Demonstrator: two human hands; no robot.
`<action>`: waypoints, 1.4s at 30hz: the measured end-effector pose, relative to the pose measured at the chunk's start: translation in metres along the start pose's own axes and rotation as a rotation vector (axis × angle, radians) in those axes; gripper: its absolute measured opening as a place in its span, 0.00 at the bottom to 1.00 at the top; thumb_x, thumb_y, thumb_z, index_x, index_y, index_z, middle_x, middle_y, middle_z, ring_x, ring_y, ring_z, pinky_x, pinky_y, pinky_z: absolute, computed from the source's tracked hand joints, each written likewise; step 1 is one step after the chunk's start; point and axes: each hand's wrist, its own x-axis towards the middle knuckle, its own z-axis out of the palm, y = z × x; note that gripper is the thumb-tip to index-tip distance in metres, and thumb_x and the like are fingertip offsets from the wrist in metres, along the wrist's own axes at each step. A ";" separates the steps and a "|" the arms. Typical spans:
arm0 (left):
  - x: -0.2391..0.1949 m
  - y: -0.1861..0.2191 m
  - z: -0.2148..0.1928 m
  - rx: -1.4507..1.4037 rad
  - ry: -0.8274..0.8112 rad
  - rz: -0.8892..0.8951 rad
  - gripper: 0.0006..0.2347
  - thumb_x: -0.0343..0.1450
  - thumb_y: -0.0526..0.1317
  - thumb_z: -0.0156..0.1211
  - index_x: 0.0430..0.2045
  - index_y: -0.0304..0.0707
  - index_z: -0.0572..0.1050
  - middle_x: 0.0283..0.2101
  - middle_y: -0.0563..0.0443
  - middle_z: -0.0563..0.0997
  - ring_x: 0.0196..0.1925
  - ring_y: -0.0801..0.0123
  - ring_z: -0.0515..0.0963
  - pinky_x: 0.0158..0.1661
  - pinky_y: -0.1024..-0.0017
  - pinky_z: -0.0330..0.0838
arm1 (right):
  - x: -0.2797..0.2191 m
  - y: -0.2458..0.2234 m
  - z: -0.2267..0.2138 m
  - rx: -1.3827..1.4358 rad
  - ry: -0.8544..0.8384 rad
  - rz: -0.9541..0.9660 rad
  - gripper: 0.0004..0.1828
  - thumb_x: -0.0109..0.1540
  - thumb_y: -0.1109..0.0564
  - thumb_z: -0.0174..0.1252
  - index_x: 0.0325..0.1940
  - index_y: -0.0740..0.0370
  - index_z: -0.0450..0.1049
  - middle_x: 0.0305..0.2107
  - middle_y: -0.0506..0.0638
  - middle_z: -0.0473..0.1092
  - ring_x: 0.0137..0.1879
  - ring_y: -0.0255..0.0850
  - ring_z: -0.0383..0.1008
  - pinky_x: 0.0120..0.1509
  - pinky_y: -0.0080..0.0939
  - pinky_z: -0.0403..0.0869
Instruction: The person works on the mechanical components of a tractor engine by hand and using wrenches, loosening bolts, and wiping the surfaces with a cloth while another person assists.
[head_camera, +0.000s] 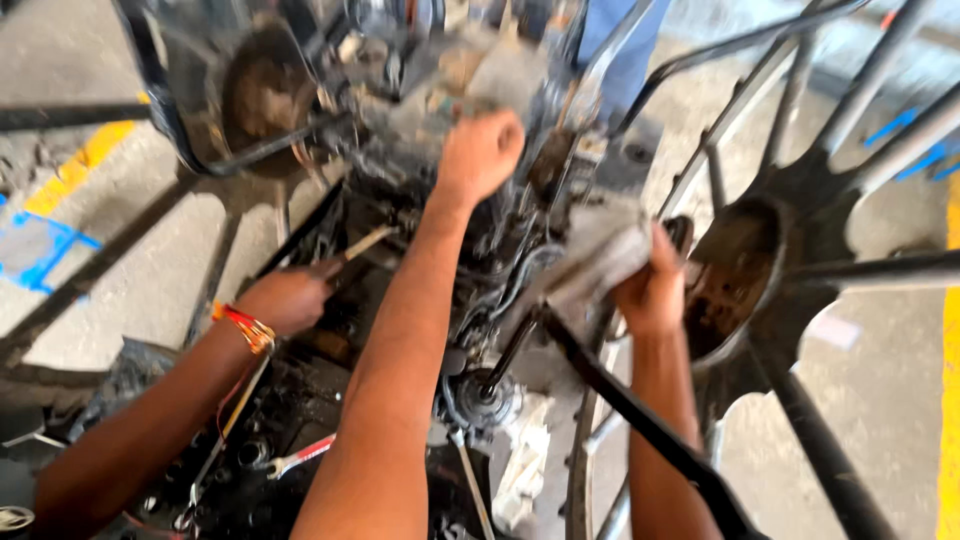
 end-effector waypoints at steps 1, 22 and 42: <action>-0.001 0.007 -0.003 0.028 -0.046 -0.009 0.08 0.71 0.44 0.58 0.34 0.46 0.82 0.34 0.43 0.86 0.39 0.49 0.84 0.41 0.57 0.76 | -0.005 0.009 -0.008 0.125 0.134 0.046 0.20 0.67 0.55 0.47 0.61 0.62 0.74 0.51 0.54 0.76 0.57 0.46 0.76 0.67 0.47 0.72; -0.322 0.118 -0.064 -0.703 -0.299 -0.785 0.14 0.73 0.48 0.57 0.47 0.41 0.78 0.37 0.53 0.82 0.32 0.72 0.81 0.27 0.72 0.76 | -0.185 0.030 0.073 0.106 0.478 0.060 0.15 0.68 0.53 0.48 0.51 0.63 0.75 0.42 0.54 0.76 0.47 0.47 0.78 0.52 0.48 0.79; -0.413 0.095 -0.170 -0.115 -0.142 -0.584 0.18 0.68 0.46 0.58 0.48 0.37 0.74 0.41 0.34 0.82 0.42 0.42 0.80 0.38 0.53 0.73 | -0.429 0.219 0.098 -1.690 -1.014 0.537 0.16 0.62 0.39 0.61 0.48 0.45 0.79 0.37 0.54 0.78 0.46 0.55 0.78 0.49 0.57 0.76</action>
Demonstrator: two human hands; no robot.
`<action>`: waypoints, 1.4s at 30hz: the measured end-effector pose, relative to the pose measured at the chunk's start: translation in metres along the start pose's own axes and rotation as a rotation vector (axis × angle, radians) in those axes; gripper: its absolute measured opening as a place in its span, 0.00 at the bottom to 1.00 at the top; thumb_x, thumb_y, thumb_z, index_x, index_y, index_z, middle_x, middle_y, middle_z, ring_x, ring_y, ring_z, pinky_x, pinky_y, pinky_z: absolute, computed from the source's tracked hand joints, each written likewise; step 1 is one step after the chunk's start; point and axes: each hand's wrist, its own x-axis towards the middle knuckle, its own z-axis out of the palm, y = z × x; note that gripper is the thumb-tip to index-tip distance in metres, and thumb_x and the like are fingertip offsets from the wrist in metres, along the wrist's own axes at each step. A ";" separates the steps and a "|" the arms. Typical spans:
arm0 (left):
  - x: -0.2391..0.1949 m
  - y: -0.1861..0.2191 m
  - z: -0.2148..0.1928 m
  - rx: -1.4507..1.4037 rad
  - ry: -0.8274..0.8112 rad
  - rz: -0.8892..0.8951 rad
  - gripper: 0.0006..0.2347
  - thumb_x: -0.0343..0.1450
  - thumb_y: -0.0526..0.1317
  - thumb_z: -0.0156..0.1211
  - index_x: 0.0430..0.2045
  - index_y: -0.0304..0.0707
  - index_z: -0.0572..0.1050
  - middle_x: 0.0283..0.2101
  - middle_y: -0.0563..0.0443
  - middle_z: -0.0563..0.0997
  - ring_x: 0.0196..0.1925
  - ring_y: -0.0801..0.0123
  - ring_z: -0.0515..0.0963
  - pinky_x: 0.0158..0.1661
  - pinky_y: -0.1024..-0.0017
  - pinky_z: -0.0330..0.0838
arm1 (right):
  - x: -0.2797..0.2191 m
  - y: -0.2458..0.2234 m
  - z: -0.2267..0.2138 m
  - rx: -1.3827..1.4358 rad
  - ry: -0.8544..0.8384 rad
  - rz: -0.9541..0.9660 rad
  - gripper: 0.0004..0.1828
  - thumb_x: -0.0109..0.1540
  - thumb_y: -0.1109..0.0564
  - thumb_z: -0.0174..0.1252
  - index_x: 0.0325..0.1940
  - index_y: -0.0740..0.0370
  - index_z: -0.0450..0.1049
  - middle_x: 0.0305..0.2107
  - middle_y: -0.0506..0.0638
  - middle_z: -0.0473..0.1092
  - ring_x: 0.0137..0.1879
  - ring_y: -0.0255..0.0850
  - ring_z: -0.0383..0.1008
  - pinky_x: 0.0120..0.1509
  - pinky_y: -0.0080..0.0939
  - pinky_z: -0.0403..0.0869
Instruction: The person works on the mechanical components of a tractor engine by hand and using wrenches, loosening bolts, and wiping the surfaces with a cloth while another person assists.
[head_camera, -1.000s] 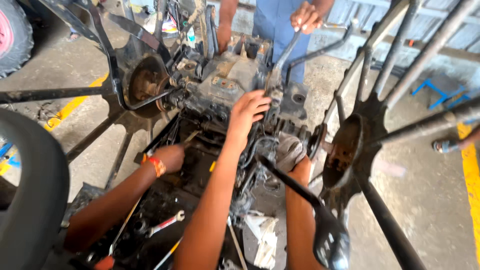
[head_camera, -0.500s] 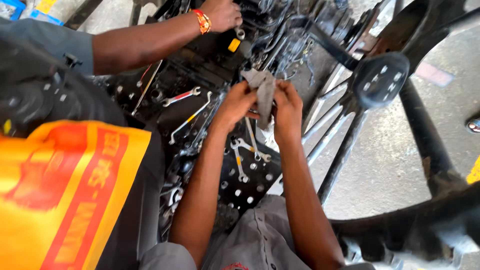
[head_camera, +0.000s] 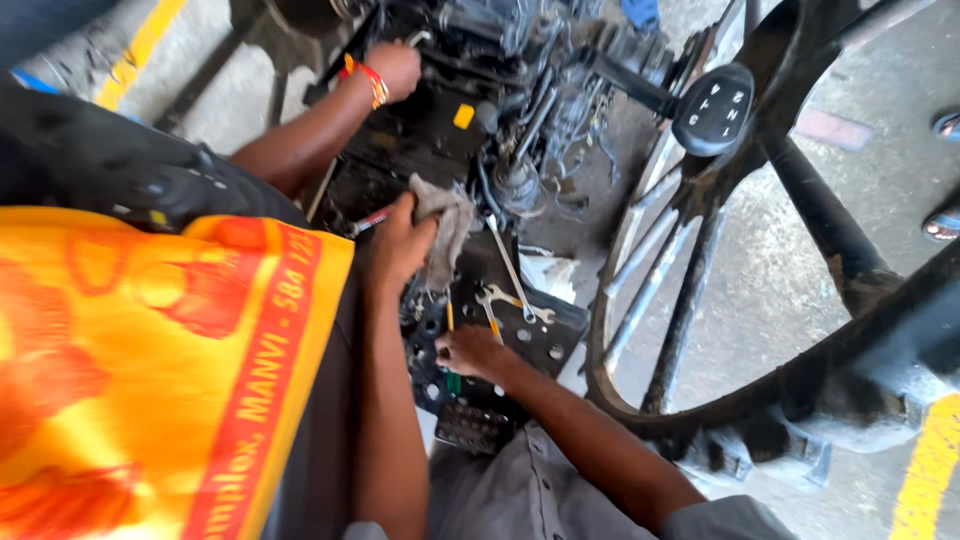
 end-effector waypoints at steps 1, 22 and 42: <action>0.000 0.000 -0.002 0.101 0.032 0.057 0.18 0.68 0.47 0.59 0.49 0.37 0.73 0.44 0.31 0.81 0.48 0.36 0.79 0.44 0.51 0.73 | 0.000 -0.004 0.002 0.003 0.003 0.029 0.17 0.62 0.39 0.61 0.48 0.47 0.78 0.37 0.55 0.78 0.45 0.55 0.79 0.49 0.56 0.76; 0.032 -0.081 0.091 0.048 0.027 -0.302 0.22 0.66 0.56 0.60 0.38 0.34 0.83 0.40 0.35 0.87 0.44 0.46 0.85 0.44 0.56 0.76 | -0.158 -0.007 -0.136 1.024 0.414 0.281 0.21 0.63 0.55 0.59 0.59 0.59 0.65 0.31 0.57 0.73 0.31 0.38 0.71 0.33 0.41 0.70; 0.174 0.111 0.041 -0.258 0.471 0.532 0.10 0.75 0.40 0.57 0.45 0.34 0.76 0.41 0.43 0.82 0.39 0.56 0.82 0.42 0.64 0.76 | -0.022 0.166 -0.375 1.005 1.271 0.060 0.15 0.66 0.58 0.57 0.56 0.62 0.71 0.32 0.50 0.76 0.27 0.31 0.72 0.23 0.29 0.65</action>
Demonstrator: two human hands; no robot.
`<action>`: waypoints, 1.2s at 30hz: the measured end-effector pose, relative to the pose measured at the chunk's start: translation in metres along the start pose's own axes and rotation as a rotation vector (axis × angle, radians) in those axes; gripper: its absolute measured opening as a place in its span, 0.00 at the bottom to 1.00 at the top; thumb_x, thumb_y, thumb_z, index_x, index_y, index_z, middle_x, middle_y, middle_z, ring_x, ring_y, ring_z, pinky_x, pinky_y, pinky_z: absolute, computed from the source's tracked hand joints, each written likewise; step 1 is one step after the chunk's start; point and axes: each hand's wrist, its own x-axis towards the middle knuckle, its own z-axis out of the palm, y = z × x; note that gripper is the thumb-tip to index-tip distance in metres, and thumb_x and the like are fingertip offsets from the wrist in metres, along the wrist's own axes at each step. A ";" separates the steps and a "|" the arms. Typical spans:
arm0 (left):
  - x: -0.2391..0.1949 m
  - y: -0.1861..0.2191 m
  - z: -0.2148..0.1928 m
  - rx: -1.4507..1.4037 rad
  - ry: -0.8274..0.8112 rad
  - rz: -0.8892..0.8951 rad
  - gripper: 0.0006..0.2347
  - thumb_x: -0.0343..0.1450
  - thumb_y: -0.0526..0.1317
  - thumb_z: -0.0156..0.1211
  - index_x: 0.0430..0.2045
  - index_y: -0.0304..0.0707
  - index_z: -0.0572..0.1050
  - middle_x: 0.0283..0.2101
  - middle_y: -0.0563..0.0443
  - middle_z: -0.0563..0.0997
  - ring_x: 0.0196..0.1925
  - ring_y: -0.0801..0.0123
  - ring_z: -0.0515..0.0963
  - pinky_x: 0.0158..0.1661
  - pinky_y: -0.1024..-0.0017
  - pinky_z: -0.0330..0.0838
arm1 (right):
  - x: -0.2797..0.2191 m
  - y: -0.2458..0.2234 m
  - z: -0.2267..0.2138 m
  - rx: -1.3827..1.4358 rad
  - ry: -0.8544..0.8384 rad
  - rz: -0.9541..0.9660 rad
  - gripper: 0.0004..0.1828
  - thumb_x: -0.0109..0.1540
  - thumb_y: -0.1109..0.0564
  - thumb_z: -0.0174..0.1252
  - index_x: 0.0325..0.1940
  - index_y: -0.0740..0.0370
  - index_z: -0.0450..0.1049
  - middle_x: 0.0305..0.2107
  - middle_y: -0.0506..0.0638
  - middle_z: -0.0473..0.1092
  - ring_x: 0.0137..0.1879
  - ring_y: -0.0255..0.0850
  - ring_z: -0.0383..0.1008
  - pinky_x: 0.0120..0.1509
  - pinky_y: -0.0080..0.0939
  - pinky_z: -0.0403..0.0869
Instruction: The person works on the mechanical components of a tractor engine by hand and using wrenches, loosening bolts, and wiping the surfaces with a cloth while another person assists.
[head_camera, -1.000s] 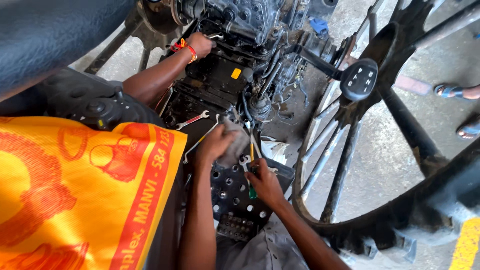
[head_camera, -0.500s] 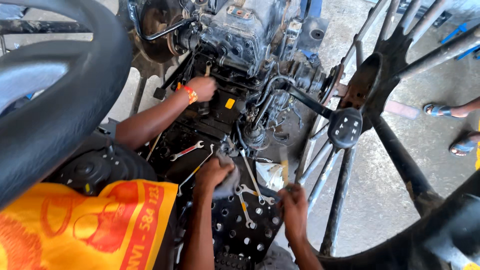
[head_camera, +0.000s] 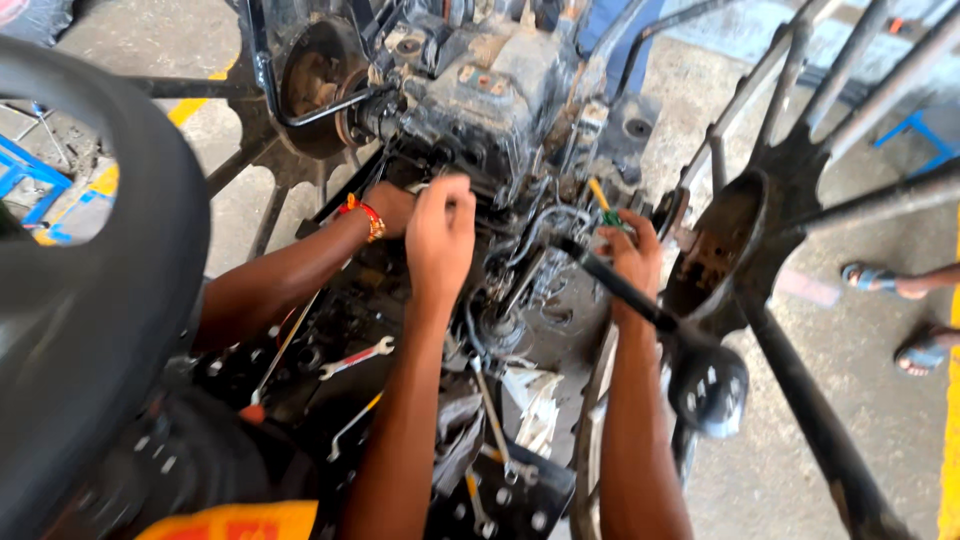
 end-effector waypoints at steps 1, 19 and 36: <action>0.023 -0.010 0.013 0.032 0.021 0.092 0.09 0.75 0.38 0.57 0.45 0.32 0.76 0.42 0.41 0.81 0.44 0.53 0.82 0.46 0.61 0.76 | 0.017 -0.016 0.001 -0.040 -0.086 -0.010 0.15 0.65 0.59 0.56 0.56 0.61 0.72 0.34 0.50 0.78 0.29 0.30 0.76 0.24 0.28 0.68; 0.162 -0.138 0.176 0.781 -0.471 0.240 0.24 0.74 0.49 0.47 0.65 0.39 0.65 0.70 0.46 0.66 0.75 0.56 0.56 0.71 0.46 0.43 | 0.232 -0.039 0.155 -1.345 -0.737 -0.148 0.19 0.66 0.56 0.55 0.24 0.71 0.79 0.21 0.58 0.79 0.32 0.48 0.84 0.45 0.45 0.81; 0.158 -0.128 0.170 0.741 -0.453 0.259 0.22 0.72 0.44 0.54 0.62 0.39 0.69 0.69 0.48 0.69 0.75 0.57 0.58 0.71 0.50 0.44 | 0.177 -0.053 0.104 -1.318 -0.891 -0.335 0.07 0.59 0.67 0.56 0.38 0.73 0.78 0.29 0.69 0.77 0.39 0.57 0.83 0.46 0.52 0.81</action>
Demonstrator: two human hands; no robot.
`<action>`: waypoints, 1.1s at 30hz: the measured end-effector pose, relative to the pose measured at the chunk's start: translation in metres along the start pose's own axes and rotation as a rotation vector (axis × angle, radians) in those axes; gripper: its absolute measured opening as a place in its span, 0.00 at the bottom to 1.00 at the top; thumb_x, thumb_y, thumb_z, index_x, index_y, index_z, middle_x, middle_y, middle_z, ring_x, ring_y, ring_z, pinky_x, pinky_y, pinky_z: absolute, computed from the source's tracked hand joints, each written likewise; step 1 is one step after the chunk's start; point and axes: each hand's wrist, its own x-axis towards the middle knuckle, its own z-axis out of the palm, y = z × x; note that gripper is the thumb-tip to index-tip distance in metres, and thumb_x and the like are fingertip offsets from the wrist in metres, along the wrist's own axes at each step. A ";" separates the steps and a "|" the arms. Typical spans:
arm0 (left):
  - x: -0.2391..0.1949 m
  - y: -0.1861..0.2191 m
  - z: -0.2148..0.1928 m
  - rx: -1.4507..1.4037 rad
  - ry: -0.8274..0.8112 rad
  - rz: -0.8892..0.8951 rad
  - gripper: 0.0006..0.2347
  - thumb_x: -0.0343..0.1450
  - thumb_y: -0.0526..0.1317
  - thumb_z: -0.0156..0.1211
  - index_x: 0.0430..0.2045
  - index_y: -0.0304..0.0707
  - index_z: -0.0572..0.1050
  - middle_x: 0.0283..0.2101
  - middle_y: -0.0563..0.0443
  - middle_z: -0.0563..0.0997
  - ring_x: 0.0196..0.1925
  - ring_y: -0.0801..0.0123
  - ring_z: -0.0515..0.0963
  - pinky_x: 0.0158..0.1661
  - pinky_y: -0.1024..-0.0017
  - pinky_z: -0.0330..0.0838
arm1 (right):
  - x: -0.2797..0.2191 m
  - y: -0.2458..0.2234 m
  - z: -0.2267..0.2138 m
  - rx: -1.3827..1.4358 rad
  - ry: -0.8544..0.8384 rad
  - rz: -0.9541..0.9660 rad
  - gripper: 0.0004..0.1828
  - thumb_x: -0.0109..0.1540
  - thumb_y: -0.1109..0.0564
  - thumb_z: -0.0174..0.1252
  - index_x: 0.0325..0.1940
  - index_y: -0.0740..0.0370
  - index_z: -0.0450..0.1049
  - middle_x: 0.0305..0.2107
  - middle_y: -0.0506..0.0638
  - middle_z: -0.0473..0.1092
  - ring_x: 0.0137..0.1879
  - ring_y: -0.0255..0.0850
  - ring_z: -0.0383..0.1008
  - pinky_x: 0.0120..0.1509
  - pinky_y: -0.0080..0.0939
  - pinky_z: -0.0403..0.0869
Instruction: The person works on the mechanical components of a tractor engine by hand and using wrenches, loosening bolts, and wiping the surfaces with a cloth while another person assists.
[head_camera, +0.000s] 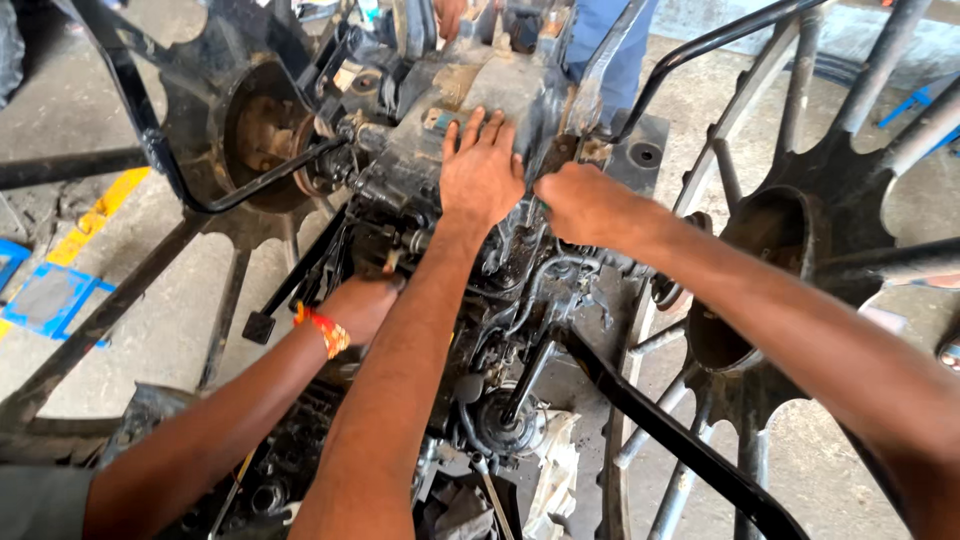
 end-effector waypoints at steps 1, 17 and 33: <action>0.001 0.000 -0.001 0.000 -0.010 -0.002 0.22 0.72 0.44 0.53 0.61 0.40 0.69 0.69 0.48 0.69 0.75 0.57 0.58 0.71 0.50 0.44 | -0.001 0.003 -0.002 0.034 -0.011 -0.008 0.07 0.58 0.66 0.57 0.38 0.71 0.79 0.29 0.68 0.77 0.40 0.58 0.82 0.48 0.55 0.79; -0.002 0.000 -0.004 -0.012 0.018 0.007 0.22 0.70 0.41 0.54 0.60 0.37 0.71 0.68 0.46 0.71 0.75 0.55 0.60 0.71 0.49 0.45 | 0.041 -0.005 -0.011 -0.355 0.256 -0.010 0.11 0.59 0.63 0.60 0.44 0.71 0.77 0.31 0.65 0.78 0.38 0.58 0.82 0.41 0.55 0.79; 0.000 0.001 -0.002 0.009 0.078 0.013 0.21 0.69 0.42 0.56 0.57 0.36 0.73 0.65 0.47 0.74 0.73 0.56 0.63 0.71 0.50 0.49 | 0.096 0.036 -0.030 -0.578 -0.024 0.036 0.12 0.58 0.50 0.65 0.42 0.57 0.83 0.37 0.57 0.79 0.48 0.52 0.79 0.65 0.59 0.68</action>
